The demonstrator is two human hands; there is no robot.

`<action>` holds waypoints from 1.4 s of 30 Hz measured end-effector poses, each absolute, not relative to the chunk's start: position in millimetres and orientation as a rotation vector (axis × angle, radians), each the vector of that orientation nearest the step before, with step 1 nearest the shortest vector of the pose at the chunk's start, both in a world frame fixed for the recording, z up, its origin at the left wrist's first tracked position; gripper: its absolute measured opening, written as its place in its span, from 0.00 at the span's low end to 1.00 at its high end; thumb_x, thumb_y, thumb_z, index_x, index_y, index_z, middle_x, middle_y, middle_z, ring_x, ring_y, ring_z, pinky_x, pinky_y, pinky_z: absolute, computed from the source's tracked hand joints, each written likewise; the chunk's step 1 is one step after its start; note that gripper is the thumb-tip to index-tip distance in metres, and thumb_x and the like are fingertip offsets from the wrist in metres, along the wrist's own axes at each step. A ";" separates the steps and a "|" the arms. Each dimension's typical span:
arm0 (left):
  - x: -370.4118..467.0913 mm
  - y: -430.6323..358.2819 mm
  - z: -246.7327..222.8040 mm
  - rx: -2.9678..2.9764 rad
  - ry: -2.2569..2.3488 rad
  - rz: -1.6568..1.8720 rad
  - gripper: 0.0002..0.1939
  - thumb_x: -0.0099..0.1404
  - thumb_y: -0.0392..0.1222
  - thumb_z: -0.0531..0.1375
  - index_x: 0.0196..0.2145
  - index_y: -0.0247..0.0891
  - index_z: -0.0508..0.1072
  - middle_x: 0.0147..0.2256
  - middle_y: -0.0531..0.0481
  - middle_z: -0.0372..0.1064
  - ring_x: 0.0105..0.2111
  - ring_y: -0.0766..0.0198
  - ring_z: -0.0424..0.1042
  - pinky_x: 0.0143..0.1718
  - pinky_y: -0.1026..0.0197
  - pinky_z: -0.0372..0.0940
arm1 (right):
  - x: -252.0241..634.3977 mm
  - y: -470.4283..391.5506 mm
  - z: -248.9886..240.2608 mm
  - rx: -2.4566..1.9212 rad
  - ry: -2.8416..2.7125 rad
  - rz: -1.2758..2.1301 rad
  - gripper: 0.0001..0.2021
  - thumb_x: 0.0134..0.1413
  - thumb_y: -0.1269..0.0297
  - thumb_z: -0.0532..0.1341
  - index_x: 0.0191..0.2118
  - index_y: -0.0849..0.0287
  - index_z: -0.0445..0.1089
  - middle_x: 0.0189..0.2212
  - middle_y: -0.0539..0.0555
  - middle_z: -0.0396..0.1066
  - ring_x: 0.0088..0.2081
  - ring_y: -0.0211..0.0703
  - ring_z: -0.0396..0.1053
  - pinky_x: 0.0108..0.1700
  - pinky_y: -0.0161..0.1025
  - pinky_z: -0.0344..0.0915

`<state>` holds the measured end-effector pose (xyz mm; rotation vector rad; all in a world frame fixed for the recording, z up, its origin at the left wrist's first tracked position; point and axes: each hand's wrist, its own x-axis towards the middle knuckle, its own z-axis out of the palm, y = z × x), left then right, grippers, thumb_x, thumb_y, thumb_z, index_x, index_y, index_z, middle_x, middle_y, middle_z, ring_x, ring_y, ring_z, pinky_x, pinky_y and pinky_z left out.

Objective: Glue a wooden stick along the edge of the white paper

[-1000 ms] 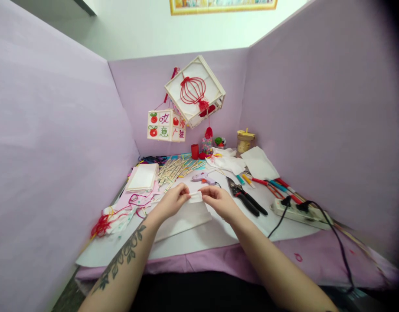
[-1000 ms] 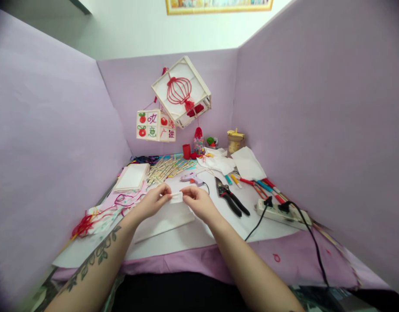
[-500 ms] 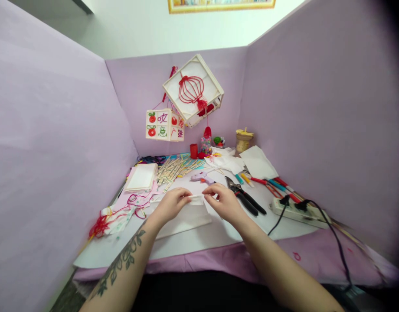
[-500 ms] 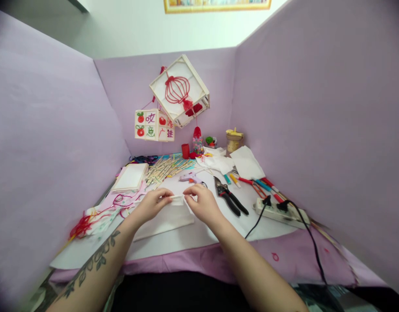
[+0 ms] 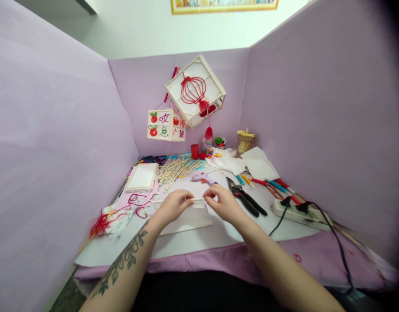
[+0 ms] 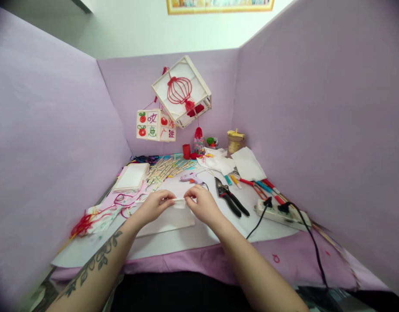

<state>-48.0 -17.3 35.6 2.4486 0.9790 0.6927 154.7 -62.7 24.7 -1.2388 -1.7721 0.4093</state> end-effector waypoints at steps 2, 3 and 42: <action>-47.9 -17.5 36.1 2.455 0.978 0.689 0.05 0.63 0.36 0.57 0.35 0.38 0.74 0.35 0.50 0.74 0.36 0.63 0.70 0.41 0.62 0.62 | 155.0 -60.2 22.4 -1.247 -1.744 0.410 0.06 0.50 0.72 0.57 0.27 0.59 0.69 0.28 0.52 0.68 0.33 0.41 0.65 0.37 0.38 0.60; -47.9 -17.5 36.2 2.458 0.978 0.690 0.05 0.63 0.36 0.57 0.35 0.37 0.74 0.35 0.50 0.74 0.36 0.63 0.70 0.41 0.62 0.63 | 155.3 -59.2 21.1 -1.255 -1.718 0.419 0.06 0.51 0.71 0.56 0.27 0.59 0.69 0.28 0.52 0.68 0.33 0.41 0.65 0.37 0.38 0.60; -41.4 -25.9 30.5 2.439 1.014 0.660 0.04 0.62 0.38 0.61 0.34 0.36 0.75 0.34 0.49 0.74 0.35 0.63 0.71 0.37 0.64 0.62 | 146.7 -60.7 -6.0 -1.197 -1.592 0.698 0.10 0.44 0.63 0.64 0.19 0.59 0.65 0.20 0.48 0.61 0.27 0.37 0.61 0.30 0.35 0.57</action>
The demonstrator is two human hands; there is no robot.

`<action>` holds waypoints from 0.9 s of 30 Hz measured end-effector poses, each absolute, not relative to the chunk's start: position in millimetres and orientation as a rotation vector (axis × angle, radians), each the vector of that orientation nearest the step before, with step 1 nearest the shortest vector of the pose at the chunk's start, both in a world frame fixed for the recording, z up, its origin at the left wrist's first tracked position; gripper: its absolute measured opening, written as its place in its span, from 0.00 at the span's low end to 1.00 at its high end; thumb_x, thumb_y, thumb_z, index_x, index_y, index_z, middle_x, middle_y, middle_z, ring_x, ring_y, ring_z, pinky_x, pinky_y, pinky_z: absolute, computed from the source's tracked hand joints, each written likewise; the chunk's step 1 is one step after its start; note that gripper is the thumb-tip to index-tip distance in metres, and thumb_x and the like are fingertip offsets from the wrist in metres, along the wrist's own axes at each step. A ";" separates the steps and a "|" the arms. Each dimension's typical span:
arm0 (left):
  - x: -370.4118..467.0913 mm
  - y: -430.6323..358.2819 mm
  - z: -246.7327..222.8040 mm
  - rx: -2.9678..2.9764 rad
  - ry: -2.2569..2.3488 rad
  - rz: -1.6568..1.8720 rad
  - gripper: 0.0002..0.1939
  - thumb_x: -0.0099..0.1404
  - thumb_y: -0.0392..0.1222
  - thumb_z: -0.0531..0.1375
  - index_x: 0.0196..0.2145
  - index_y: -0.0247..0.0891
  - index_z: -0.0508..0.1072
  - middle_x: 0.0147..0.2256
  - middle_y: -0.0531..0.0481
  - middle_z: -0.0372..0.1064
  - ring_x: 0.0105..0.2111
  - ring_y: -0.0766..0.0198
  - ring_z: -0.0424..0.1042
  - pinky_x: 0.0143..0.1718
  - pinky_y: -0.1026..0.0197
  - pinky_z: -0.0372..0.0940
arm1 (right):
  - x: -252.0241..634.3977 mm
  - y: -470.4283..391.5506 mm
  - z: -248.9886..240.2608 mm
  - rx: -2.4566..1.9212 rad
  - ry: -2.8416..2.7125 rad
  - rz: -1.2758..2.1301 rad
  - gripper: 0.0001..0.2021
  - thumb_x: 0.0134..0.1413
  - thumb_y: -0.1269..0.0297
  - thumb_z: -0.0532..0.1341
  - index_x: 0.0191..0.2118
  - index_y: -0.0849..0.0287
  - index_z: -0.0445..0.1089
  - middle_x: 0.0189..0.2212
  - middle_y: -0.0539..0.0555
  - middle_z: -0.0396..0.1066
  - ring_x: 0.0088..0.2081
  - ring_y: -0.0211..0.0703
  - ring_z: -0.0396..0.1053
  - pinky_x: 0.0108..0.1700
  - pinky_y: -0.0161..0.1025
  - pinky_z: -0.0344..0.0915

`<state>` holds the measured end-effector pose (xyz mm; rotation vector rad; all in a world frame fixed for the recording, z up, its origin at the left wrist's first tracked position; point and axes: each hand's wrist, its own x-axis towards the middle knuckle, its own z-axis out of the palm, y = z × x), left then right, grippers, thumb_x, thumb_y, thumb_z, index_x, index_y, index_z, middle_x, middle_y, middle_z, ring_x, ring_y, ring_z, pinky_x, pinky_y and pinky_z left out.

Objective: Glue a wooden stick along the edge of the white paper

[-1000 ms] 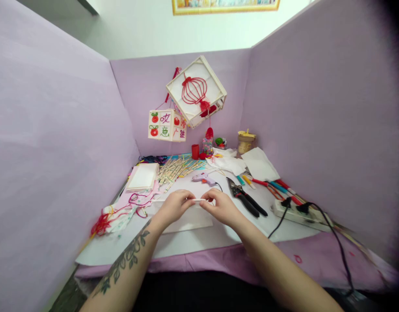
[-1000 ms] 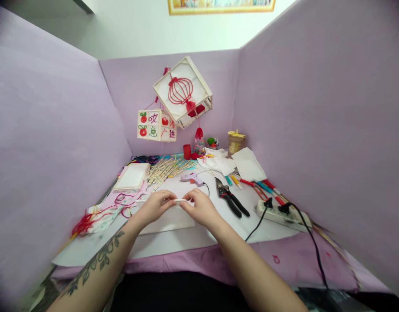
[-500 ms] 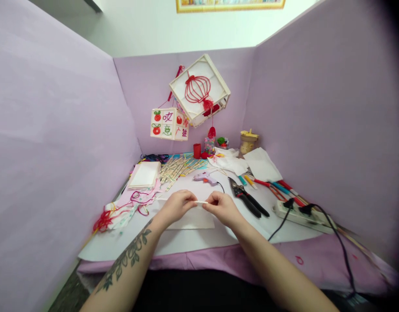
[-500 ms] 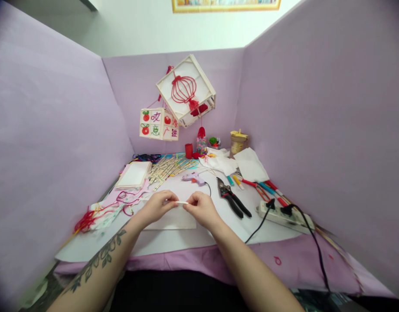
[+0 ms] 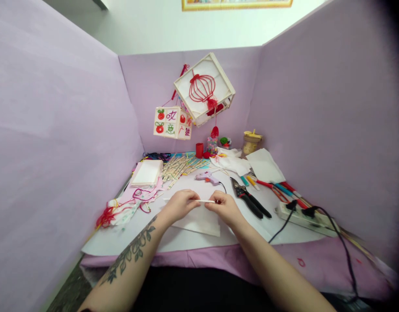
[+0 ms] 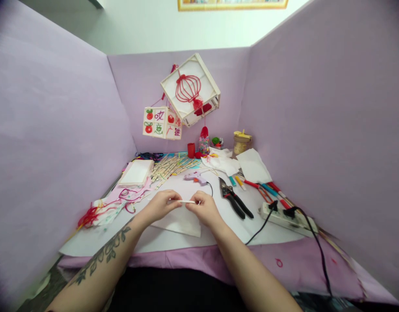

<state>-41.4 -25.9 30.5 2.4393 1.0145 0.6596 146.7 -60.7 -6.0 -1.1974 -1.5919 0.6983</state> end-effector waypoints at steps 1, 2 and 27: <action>-42.1 -26.3 30.4 2.460 1.010 0.646 0.04 0.62 0.38 0.61 0.33 0.36 0.75 0.34 0.50 0.73 0.35 0.63 0.71 0.37 0.64 0.62 | 147.4 -61.2 -5.6 -1.181 -1.587 0.717 0.10 0.43 0.64 0.64 0.19 0.59 0.65 0.20 0.47 0.61 0.27 0.37 0.61 0.30 0.35 0.56; -42.6 -26.8 30.6 2.487 1.009 0.635 0.04 0.62 0.38 0.60 0.33 0.36 0.75 0.33 0.50 0.73 0.34 0.63 0.70 0.36 0.64 0.61 | 147.7 -61.8 -4.9 -1.174 -1.588 0.730 0.09 0.43 0.64 0.63 0.19 0.59 0.65 0.20 0.47 0.61 0.27 0.37 0.61 0.30 0.35 0.56; -40.7 -51.2 35.0 2.787 1.190 0.621 0.04 0.65 0.39 0.59 0.35 0.38 0.74 0.34 0.49 0.74 0.39 0.59 0.70 0.40 0.56 0.55 | 133.7 -72.1 2.7 -1.193 -1.600 0.598 0.12 0.42 0.62 0.69 0.20 0.58 0.67 0.21 0.49 0.66 0.27 0.39 0.63 0.31 0.36 0.58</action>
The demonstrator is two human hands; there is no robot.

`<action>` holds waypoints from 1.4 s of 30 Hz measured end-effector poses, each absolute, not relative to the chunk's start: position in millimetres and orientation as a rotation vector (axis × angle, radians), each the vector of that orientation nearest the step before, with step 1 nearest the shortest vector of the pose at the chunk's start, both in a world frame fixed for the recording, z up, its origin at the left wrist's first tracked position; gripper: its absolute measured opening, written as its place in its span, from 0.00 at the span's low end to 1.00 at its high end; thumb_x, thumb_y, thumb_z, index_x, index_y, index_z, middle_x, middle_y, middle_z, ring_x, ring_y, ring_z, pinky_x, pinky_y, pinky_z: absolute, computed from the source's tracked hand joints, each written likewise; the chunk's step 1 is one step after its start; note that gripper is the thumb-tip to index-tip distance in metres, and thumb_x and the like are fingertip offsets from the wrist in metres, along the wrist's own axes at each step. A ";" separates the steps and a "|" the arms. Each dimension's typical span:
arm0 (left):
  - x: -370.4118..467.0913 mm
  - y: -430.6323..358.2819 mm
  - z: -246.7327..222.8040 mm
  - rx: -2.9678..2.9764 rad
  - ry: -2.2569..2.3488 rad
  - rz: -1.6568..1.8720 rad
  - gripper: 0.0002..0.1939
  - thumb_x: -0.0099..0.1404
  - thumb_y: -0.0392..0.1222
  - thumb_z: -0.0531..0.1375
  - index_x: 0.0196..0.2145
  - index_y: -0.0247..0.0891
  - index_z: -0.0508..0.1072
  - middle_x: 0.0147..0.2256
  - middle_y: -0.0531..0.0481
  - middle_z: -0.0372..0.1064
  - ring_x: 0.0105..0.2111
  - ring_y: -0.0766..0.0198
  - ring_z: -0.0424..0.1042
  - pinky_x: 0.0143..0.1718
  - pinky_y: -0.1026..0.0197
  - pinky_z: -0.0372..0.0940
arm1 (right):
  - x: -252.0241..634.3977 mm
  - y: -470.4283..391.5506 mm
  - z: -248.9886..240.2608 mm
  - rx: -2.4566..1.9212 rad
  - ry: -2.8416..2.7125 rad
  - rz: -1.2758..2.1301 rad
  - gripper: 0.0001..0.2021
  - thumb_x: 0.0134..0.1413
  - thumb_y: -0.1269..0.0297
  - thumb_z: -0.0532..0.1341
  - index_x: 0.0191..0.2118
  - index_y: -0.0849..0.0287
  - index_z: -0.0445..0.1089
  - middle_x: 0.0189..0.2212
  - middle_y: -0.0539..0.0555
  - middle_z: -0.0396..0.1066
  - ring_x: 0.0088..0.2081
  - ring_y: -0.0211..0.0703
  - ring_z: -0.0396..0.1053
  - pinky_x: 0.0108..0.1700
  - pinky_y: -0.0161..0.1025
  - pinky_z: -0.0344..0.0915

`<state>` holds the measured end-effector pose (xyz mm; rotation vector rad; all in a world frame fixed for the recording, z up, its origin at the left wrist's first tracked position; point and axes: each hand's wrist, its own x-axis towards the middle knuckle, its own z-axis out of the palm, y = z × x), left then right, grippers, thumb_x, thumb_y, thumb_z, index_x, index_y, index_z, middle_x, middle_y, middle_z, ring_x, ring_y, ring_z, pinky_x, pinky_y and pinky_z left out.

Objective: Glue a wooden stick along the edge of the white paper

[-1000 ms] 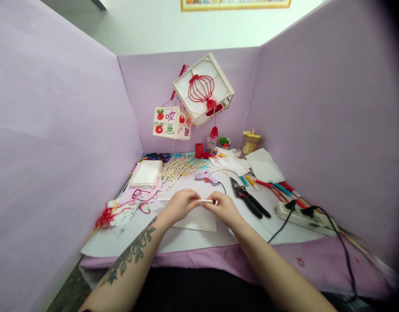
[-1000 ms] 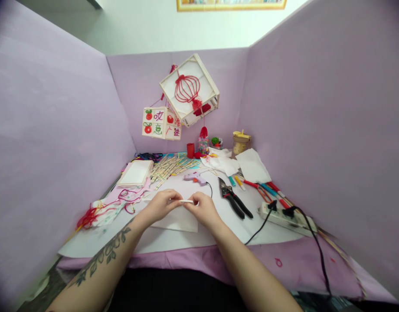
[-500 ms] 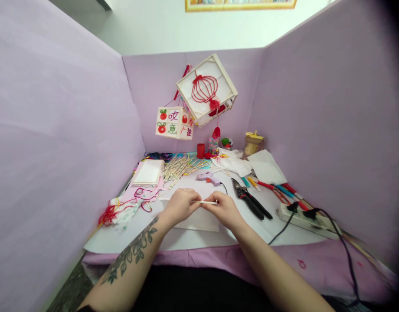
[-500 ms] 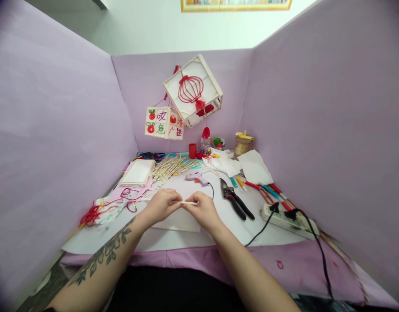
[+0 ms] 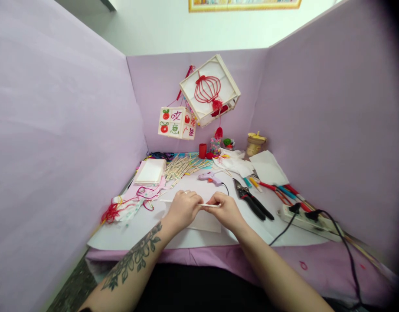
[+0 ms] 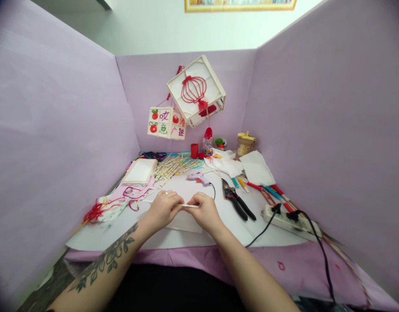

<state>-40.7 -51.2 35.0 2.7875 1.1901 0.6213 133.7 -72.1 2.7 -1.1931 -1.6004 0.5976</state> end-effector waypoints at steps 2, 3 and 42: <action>-44.7 -51.6 37.0 2.757 1.230 0.649 0.04 0.64 0.39 0.60 0.33 0.39 0.74 0.34 0.50 0.74 0.39 0.59 0.70 0.40 0.56 0.54 | 136.2 -73.0 5.4 -1.187 -1.595 0.607 0.09 0.43 0.65 0.68 0.21 0.58 0.68 0.21 0.49 0.66 0.27 0.40 0.63 0.31 0.37 0.58; -46.7 -51.9 38.4 2.749 1.252 0.662 0.04 0.64 0.39 0.60 0.32 0.39 0.74 0.33 0.50 0.74 0.38 0.59 0.70 0.41 0.56 0.54 | 137.5 -73.7 6.6 -1.187 -1.599 0.605 0.08 0.43 0.67 0.68 0.21 0.58 0.68 0.21 0.49 0.66 0.27 0.40 0.64 0.31 0.37 0.58; -74.3 -83.0 65.4 2.928 1.538 0.852 0.03 0.61 0.34 0.61 0.30 0.39 0.73 0.30 0.51 0.73 0.37 0.55 0.69 0.39 0.52 0.52 | 114.7 -93.3 35.9 -1.314 -2.019 -0.232 0.04 0.55 0.71 0.62 0.35 0.56 0.72 0.34 0.52 0.73 0.40 0.45 0.65 0.41 0.42 0.47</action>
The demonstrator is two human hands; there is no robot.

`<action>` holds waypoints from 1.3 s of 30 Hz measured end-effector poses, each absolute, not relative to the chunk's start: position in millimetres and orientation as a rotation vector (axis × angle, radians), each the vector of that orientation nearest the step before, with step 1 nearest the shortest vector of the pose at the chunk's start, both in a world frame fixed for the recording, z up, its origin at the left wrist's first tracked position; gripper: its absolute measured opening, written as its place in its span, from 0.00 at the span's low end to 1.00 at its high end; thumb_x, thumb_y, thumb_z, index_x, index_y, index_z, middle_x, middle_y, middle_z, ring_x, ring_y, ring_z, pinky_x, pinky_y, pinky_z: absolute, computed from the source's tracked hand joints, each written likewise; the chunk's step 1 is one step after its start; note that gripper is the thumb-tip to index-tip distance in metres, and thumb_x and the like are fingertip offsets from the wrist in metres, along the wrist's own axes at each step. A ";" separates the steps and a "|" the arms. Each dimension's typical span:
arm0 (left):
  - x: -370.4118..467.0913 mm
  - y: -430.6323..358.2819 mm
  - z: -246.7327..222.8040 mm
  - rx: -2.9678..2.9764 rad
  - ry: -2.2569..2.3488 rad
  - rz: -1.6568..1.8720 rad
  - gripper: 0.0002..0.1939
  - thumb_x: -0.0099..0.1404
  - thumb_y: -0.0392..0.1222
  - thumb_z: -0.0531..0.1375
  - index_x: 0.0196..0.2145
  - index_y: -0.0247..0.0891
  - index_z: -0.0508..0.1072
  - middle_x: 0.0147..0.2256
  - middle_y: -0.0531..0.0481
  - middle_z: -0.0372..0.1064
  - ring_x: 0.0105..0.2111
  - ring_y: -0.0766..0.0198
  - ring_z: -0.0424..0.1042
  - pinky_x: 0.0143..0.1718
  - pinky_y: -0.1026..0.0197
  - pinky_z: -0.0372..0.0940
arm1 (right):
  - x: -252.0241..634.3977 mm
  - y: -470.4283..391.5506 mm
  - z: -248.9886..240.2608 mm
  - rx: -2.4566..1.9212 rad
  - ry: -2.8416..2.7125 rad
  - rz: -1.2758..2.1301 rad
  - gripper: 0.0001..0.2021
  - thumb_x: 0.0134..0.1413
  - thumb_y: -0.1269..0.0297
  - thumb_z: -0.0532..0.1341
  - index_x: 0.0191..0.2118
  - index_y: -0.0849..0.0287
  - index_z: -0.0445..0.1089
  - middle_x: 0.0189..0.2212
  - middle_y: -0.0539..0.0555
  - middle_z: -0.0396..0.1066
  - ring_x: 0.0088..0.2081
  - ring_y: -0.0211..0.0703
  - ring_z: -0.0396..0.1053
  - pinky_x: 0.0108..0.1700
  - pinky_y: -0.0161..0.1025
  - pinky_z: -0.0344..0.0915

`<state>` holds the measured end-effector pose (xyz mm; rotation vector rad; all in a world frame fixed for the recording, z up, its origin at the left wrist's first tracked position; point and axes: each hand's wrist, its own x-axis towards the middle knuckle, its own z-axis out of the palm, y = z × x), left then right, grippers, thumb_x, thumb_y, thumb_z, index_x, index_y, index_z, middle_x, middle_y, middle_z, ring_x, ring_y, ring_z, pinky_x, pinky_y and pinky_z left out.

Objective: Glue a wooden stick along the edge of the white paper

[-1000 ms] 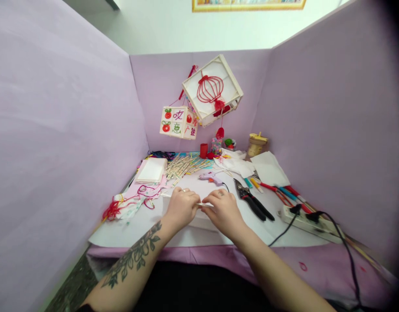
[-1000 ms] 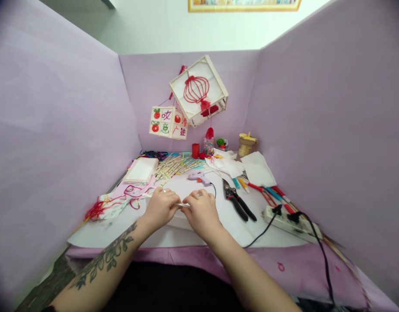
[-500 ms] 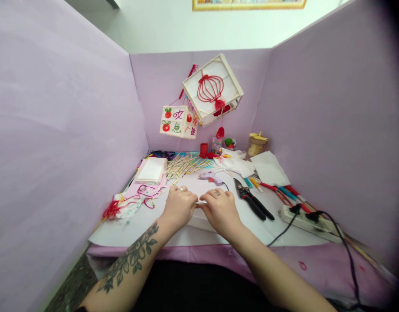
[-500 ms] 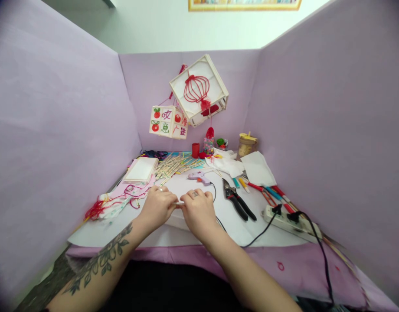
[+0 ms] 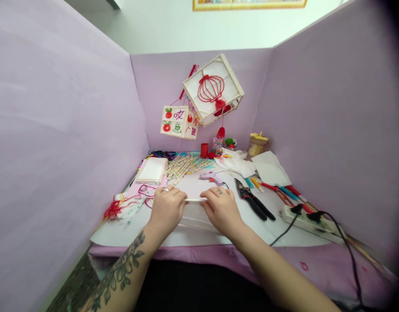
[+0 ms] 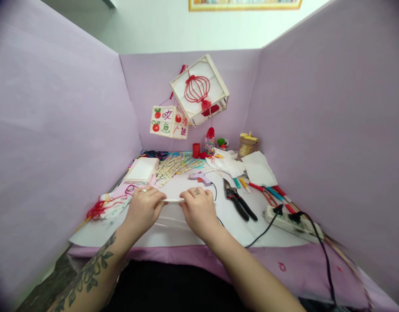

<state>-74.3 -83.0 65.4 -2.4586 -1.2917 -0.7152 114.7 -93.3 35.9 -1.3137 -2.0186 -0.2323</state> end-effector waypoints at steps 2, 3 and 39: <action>-71.8 -84.7 65.8 -2.467 -1.280 -0.704 0.03 0.61 0.33 0.60 0.30 0.38 0.73 0.30 0.51 0.73 0.36 0.55 0.69 0.39 0.51 0.52 | 110.7 -93.7 36.1 -1.298 -2.023 -0.263 0.03 0.54 0.72 0.62 0.33 0.57 0.71 0.33 0.52 0.73 0.39 0.44 0.65 0.40 0.42 0.47; -70.8 -85.5 65.7 -2.476 -1.275 -0.703 0.04 0.61 0.33 0.60 0.30 0.38 0.73 0.30 0.51 0.73 0.36 0.54 0.68 0.39 0.51 0.52 | 109.2 -93.5 35.9 -1.307 -2.024 -0.277 0.03 0.53 0.73 0.62 0.31 0.58 0.71 0.31 0.51 0.73 0.38 0.44 0.65 0.39 0.42 0.47; -82.3 -91.9 47.6 -2.867 -1.415 -1.605 0.06 0.59 0.42 0.63 0.27 0.39 0.77 0.25 0.50 0.71 0.29 0.63 0.69 0.32 0.62 0.61 | 99.7 -106.7 39.0 -0.976 -1.909 -0.247 0.07 0.59 0.70 0.58 0.30 0.58 0.69 0.28 0.51 0.72 0.34 0.41 0.66 0.40 0.41 0.50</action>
